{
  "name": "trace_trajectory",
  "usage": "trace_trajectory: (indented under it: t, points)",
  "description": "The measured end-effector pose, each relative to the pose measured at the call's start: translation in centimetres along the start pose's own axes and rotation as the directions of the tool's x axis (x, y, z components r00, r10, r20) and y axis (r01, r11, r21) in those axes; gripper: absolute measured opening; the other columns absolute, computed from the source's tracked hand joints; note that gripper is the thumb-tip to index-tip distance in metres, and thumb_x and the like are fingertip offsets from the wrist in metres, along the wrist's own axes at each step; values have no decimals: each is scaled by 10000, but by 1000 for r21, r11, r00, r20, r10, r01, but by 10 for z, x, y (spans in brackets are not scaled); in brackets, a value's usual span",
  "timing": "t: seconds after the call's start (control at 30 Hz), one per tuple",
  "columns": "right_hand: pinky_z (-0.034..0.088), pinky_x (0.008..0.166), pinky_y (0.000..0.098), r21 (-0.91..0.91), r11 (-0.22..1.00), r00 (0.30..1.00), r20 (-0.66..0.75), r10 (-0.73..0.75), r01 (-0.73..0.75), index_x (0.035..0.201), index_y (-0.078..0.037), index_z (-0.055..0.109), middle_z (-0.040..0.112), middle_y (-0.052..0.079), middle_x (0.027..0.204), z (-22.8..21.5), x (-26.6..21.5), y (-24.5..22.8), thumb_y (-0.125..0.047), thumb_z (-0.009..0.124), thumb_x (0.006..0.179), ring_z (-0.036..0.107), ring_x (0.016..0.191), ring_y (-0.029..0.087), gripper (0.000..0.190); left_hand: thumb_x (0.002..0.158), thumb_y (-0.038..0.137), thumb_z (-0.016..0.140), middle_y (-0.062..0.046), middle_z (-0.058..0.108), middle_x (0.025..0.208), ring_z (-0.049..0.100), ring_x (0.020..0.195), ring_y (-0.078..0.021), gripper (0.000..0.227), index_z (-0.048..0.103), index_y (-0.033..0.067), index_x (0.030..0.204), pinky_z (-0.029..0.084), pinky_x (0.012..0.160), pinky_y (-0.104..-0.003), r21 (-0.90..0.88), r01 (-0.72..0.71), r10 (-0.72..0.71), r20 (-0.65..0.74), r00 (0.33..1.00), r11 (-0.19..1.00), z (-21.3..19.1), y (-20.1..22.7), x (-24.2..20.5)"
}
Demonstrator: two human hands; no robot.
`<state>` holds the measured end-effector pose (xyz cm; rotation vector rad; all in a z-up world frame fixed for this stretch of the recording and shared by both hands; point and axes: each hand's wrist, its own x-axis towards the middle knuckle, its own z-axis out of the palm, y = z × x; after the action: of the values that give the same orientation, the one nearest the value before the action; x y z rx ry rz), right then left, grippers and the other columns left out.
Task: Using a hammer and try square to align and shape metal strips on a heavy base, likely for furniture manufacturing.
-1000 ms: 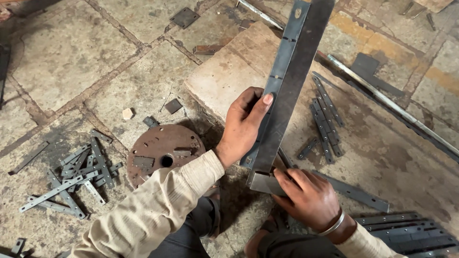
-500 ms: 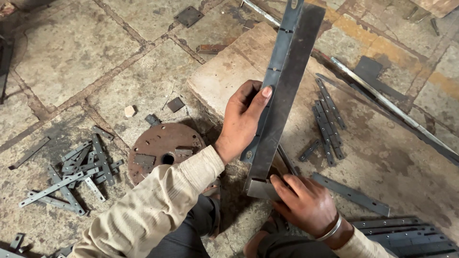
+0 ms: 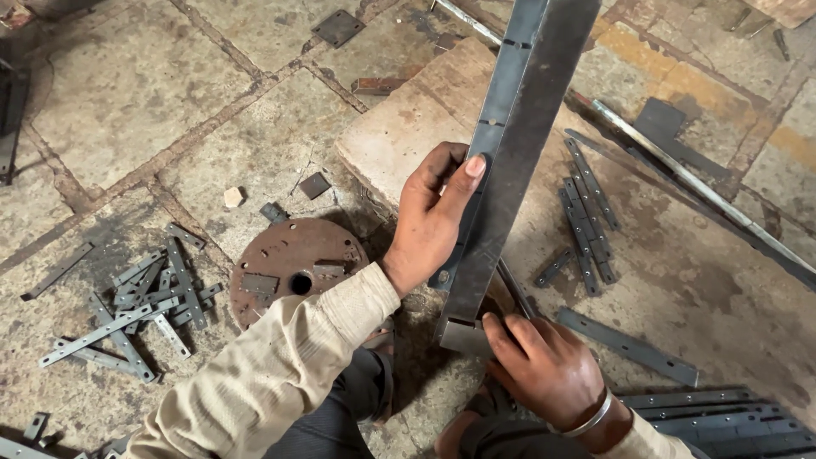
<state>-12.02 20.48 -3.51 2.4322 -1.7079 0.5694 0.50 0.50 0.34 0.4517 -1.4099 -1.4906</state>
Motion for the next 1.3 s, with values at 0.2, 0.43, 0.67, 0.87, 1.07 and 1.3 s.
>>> trace_trajectory:
  t: [0.2,0.43,0.67,0.87,1.07,1.3]
  points:
    - [569,675,381,-65,998,999,-31,-11,9,1235,-76,675,605,83,1033,5,-3,2,-259,804,749,676,846,232,535,1115,274,595,-94,606,1375,578,1224,-144,285,646,-6,1130,480,1063,-289,199,-222,220,34,975,954,3,19,-1]
    - [563,664,376,-129,991,998,-49,-46,39,1230,-84,680,621,76,1033,7,-3,4,-270,802,748,678,854,234,531,1140,266,590,-99,637,1240,586,1219,-147,284,651,-12,1122,471,1082,-303,335,-338,342,49,938,879,5,26,-6]
    - [568,670,380,-72,997,998,-41,-38,35,1222,-72,679,620,86,1028,6,-2,5,-288,823,747,675,833,242,542,1115,275,585,60,516,858,442,818,-42,249,628,31,1135,423,735,-225,133,-81,76,40,996,988,4,25,-6]
    - [569,659,383,-48,999,1000,-24,-15,14,1215,-80,681,622,82,1023,1,0,4,-277,832,736,683,824,244,539,1117,285,582,61,495,861,424,814,-40,251,623,38,1134,406,736,-222,80,-80,75,64,995,994,4,22,-4]
    - [571,661,394,-3,1000,1000,-9,5,-5,1218,-86,677,628,86,1027,-4,-1,1,-287,835,712,682,818,253,567,1107,284,606,67,502,878,422,835,-39,244,632,43,1083,394,762,-224,-76,-1,6,73,997,997,1,12,0]
    - [577,672,397,54,999,1000,11,-1,0,1222,-61,669,633,104,1030,-8,-2,2,-280,864,686,681,808,263,611,1100,292,612,57,542,885,463,862,-42,254,641,42,1065,414,813,-233,-150,45,-33,81,996,988,0,8,3]
